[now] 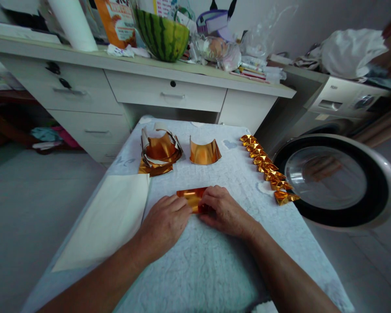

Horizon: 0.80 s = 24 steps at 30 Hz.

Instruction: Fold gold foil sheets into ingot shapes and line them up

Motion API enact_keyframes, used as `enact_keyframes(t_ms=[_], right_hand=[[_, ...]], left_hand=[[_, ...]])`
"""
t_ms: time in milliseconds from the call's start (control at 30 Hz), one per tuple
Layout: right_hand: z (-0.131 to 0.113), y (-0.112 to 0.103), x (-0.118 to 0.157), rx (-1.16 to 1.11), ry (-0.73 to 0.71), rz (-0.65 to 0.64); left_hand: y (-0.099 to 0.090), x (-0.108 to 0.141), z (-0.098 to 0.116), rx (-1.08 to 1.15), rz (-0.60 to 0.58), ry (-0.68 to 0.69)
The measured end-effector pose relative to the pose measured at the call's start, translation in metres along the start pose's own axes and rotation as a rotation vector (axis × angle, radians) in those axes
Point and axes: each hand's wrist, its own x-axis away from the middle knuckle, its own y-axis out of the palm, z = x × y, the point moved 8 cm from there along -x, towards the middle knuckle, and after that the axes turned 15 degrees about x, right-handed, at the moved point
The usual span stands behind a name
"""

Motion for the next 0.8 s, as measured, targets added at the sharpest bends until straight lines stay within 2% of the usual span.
enact_keyframes(t_ms=[233,433,800], right_hand=[[0.006,0.005,-0.001,-0.079,0.006,0.017],[0.013,0.001,0.000,-0.158,0.046,0.018],[0.026,0.000,0.001,-0.069,0.215,-0.055]], left_hand=[[0.000,0.000,-0.006,0.117,0.000,-0.084],[-0.003,-0.001,-0.019,0.237,0.009,-0.210],[-0.003,-0.002,-0.029,0.085,0.010,-0.326]])
